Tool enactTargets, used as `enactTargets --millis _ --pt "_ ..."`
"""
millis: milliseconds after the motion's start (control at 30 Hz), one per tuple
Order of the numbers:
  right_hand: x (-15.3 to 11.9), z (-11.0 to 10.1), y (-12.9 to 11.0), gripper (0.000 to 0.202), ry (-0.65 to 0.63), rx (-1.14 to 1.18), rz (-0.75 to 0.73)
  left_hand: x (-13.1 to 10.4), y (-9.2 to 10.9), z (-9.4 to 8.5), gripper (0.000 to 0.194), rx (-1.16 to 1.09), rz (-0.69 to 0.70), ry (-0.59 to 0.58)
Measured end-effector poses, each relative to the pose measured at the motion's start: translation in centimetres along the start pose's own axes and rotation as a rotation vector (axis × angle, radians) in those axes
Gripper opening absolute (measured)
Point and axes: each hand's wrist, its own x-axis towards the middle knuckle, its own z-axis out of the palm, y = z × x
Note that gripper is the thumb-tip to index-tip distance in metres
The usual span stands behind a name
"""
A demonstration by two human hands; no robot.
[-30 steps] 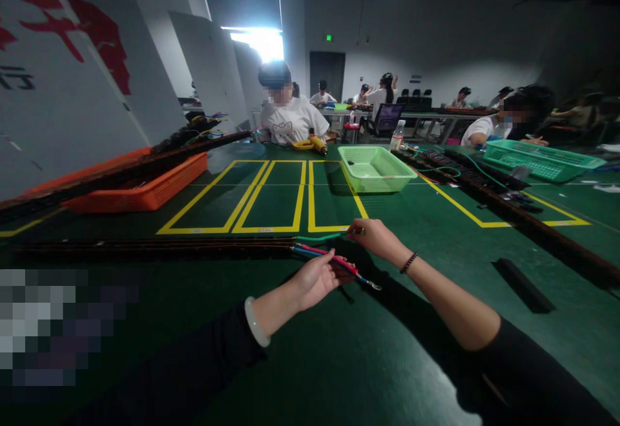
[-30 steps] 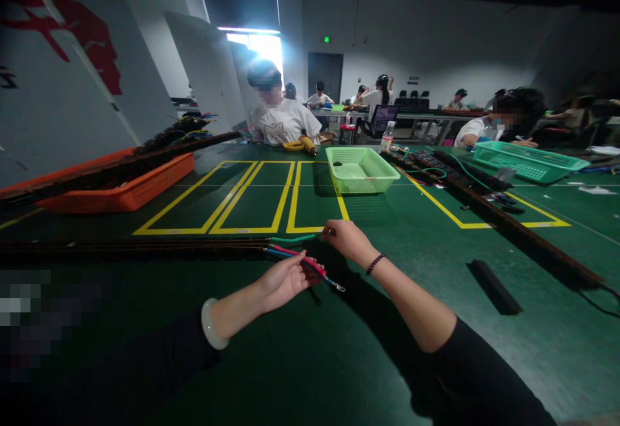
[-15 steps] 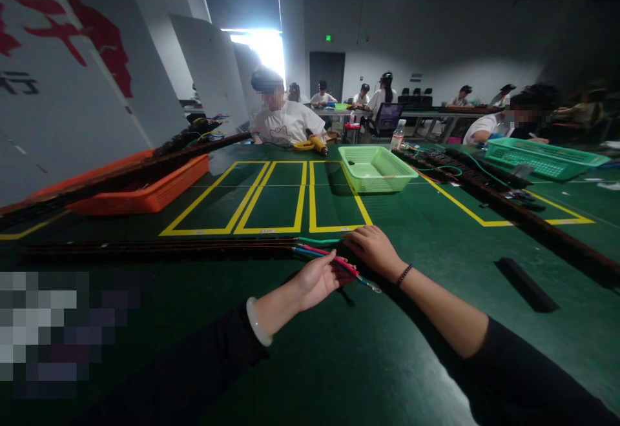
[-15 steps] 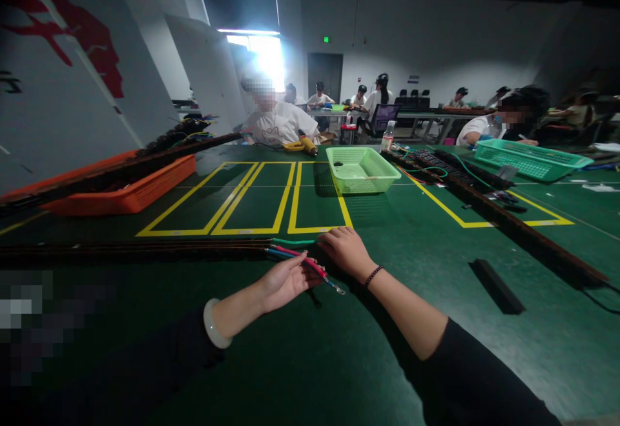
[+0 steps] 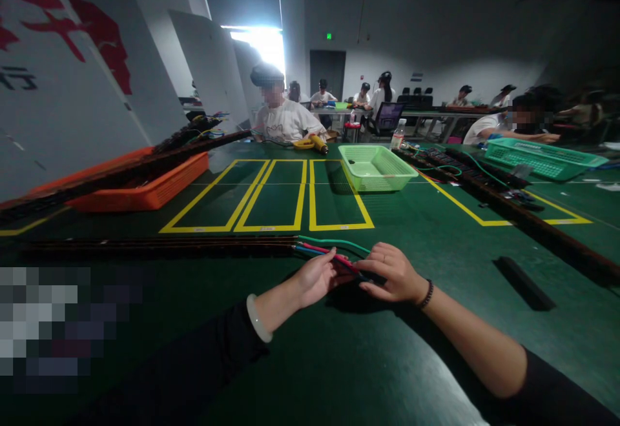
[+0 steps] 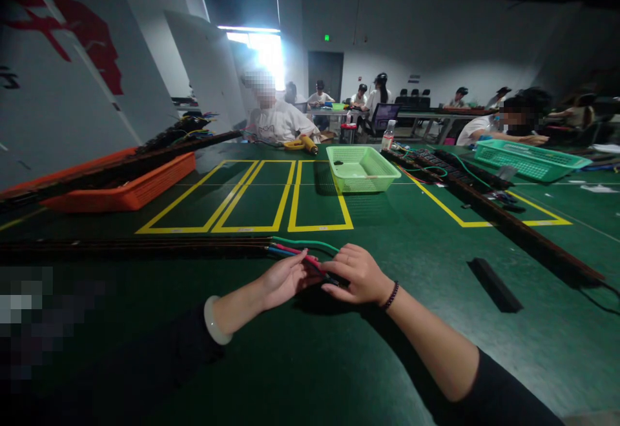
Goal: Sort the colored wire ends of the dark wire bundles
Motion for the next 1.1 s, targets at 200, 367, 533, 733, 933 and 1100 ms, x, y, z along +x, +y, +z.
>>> enactTargets --millis 200,367,533,733,933,1100 --pt "0.7 -0.3 -0.5 0.023 -0.181 0.168 0.139 0.2 -0.1 0.0 0.034 -0.005 0.028 -0.06" --pt "0.6 -0.5 -0.4 0.023 -0.2 0.249 0.256 0.3 -0.1 0.0 0.031 -0.02 0.054 -0.064" --pt "0.5 -0.5 -0.1 0.021 -0.189 0.263 0.315 0.1 -0.1 0.2 0.03 -0.004 0.057 -0.055" --pt "0.6 -0.5 0.6 0.02 -0.109 0.405 0.547 0.0 -0.1 0.3 0.034 0.018 0.077 -0.058" --pt "0.2 0.2 1.4 0.022 -0.032 0.282 0.686 -0.2 -0.1 0.4 0.029 0.014 0.099 0.01" --pt "-0.3 0.9 1.9 0.027 -0.173 -0.023 0.462 -0.4 0.1 0.4 0.029 -0.003 0.07 0.036"
